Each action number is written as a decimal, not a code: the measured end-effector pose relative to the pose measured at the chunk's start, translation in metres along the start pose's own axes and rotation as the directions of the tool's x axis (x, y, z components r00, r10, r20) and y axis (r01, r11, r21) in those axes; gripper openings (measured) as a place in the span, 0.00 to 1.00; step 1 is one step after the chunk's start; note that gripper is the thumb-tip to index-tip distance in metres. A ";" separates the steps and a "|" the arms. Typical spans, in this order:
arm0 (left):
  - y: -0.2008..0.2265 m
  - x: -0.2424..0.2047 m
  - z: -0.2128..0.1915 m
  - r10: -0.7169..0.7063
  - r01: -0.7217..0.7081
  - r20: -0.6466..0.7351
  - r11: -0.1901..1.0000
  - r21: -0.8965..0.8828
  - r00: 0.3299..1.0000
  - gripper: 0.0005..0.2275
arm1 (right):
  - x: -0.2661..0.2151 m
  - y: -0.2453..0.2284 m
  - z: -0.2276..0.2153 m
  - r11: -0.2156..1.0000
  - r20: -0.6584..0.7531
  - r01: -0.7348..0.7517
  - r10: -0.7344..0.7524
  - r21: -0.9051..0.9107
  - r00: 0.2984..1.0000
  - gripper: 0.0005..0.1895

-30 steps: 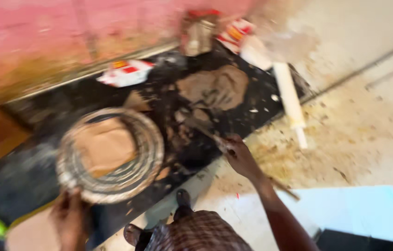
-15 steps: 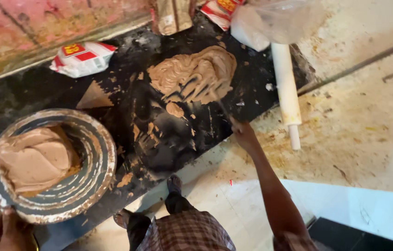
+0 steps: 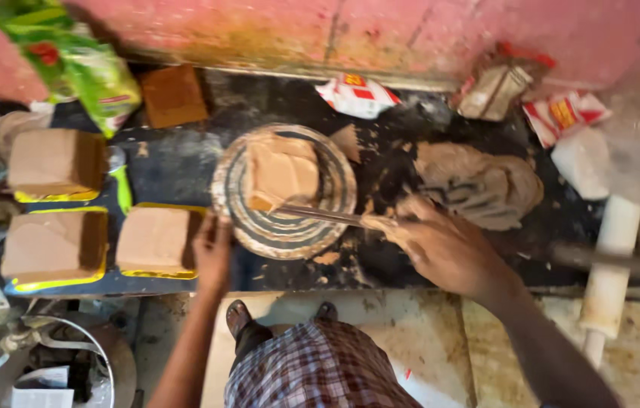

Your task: The person spreads a brown paste onto a square block using a metal spatula. They smooth the surface and scrape excess paste back onto the work surface, repeating the process on multiple blocks.

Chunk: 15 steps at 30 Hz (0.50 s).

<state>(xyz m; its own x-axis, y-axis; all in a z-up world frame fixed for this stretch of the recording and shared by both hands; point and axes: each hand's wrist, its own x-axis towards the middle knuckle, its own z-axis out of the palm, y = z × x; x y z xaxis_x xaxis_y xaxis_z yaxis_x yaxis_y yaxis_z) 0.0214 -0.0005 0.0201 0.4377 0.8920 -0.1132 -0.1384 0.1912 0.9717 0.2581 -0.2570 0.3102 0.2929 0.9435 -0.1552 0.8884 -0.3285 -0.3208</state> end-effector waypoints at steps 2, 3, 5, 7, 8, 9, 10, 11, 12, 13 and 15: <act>0.001 -0.011 0.004 -0.049 0.049 0.003 0.999 0.023 0.999 0.23 | 0.037 -0.054 -0.021 0.945 -0.028 0.087 -0.101 -0.315 0.994 0.23; 0.001 -0.014 0.005 -0.077 0.077 0.009 0.997 0.032 0.997 0.24 | 0.057 -0.079 -0.027 0.887 0.001 0.149 -0.165 -0.438 0.986 0.18; 0.001 -0.016 0.006 -0.092 0.093 0.037 0.995 -0.024 0.995 0.24 | 0.099 -0.119 -0.028 0.716 0.084 0.261 -0.273 -0.648 0.958 0.08; -0.001 -0.014 0.006 -0.102 0.109 0.072 0.990 -0.086 0.992 0.25 | 0.135 -0.149 -0.019 0.630 0.189 0.293 -0.228 -0.719 0.955 0.06; -0.002 -0.013 0.006 -0.105 0.115 0.090 0.986 -0.120 0.990 0.25 | 0.150 -0.160 -0.012 0.586 0.239 0.310 -0.199 -0.749 0.951 0.07; -0.004 -0.013 0.005 -0.109 0.125 0.109 0.980 -0.153 0.988 0.26 | 0.164 -0.168 -0.005 0.552 0.248 0.300 -0.169 -0.778 0.954 0.07; -0.006 -0.013 0.005 -0.108 0.130 0.123 0.974 -0.187 0.987 0.26 | 0.177 -0.175 0.003 0.518 0.255 0.290 -0.140 -0.805 0.957 0.07; -0.007 -0.012 0.005 -0.105 0.134 0.139 0.967 -0.218 0.985 0.27 | 0.186 -0.180 0.010 0.484 0.258 0.278 -0.110 -0.830 0.960 0.07; -0.009 -0.012 0.004 -0.102 0.139 0.155 0.959 -0.248 0.983 0.28 | 0.191 -0.182 0.013 0.506 0.267 0.297 -0.133 -0.810 0.955 0.07; -0.011 -0.011 0.004 -0.120 0.157 0.161 0.958 -0.241 0.980 0.26 | 0.192 -0.182 0.015 0.527 0.272 0.314 -0.158 -0.790 0.949 0.07; -0.016 -0.008 0.005 -0.157 0.194 0.174 0.956 -0.222 0.972 0.22 | 0.187 -0.183 0.016 0.558 0.294 0.334 -0.164 -0.759 0.942 0.07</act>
<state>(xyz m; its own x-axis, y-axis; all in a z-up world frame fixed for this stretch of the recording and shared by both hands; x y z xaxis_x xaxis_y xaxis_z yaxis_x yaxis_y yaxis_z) 0.0244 -0.0130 0.0064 0.6022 0.7657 -0.2261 -0.2445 0.4465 0.8607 0.1444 -0.0208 0.3246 0.0259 0.9296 -0.3678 0.8623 0.1654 0.4787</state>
